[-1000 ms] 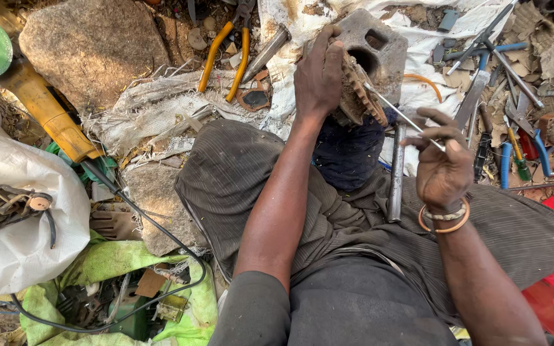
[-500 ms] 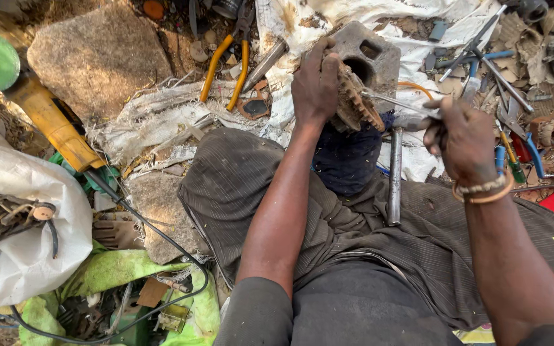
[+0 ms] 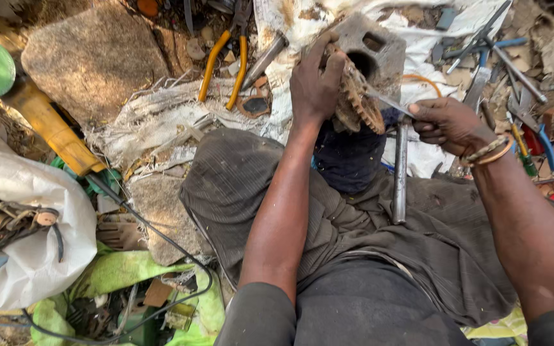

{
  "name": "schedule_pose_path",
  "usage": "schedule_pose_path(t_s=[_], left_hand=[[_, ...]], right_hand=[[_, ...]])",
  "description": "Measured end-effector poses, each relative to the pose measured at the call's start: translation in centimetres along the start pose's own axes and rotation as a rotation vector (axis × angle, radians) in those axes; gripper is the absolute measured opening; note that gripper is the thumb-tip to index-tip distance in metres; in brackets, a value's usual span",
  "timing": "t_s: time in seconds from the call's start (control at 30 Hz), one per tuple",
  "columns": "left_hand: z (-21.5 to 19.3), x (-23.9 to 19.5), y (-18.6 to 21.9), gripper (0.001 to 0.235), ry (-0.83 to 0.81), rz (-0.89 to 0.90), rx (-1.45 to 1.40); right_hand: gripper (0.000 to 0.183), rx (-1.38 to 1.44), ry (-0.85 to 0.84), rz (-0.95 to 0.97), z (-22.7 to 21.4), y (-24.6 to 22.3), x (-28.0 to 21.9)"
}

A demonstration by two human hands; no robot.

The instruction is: The person sits on the ground and uses a wrench and hammer to work on a rusty metal gear resting on a stone block. They repeatedly strike the wrench with the hammer to loosen or adjust parts of the gear, occasionally rotating the gear to access different sections.

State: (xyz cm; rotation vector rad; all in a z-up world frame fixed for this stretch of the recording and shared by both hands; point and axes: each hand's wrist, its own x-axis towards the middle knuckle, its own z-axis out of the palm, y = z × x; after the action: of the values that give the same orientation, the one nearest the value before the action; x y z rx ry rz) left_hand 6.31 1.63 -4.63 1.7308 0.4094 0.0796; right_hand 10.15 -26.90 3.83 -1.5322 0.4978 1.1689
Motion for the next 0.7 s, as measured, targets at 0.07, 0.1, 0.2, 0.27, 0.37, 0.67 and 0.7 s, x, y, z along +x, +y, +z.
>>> schedule_pose_path(t_s=[0.07, 0.1, 0.2, 0.27, 0.37, 0.67, 0.7], left_hand=[[0.2, 0.3, 0.2, 0.083, 0.055, 0.097, 0.02], [-0.1, -0.3, 0.0, 0.082, 0.08, 0.132, 0.037], [-0.5, -1.3, -0.2, 0.082, 0.045, 0.072, 0.03], [-0.5, -0.2, 0.3, 0.083, 0.012, 0.054, 0.011], [-0.3, -0.4, 0.4, 0.081, -0.008, 0.017, 0.011], [0.3, -0.6, 0.4, 0.08, 0.104, 0.114, 0.03], [0.3, -0.6, 0.5, 0.081, 0.11, 0.126, 0.029]], right_hand=[[0.025, -0.1, 0.039, 0.045, -0.4, -0.3, 0.3], [0.027, -0.181, 0.065, 0.059, -0.1, 0.0, 0.5], [0.028, -0.329, 0.141, -0.004, 0.5, -0.8, 1.3], [0.034, -0.533, 0.198, -0.087, 0.1, -3.7, 2.3], [0.036, -0.918, 0.242, -0.121, -0.2, -7.1, 3.3], [0.026, -0.595, 0.248, -0.642, 6.0, -11.5, 11.6], [0.026, -0.665, 0.25, -0.656, 6.2, -11.5, 12.1]])
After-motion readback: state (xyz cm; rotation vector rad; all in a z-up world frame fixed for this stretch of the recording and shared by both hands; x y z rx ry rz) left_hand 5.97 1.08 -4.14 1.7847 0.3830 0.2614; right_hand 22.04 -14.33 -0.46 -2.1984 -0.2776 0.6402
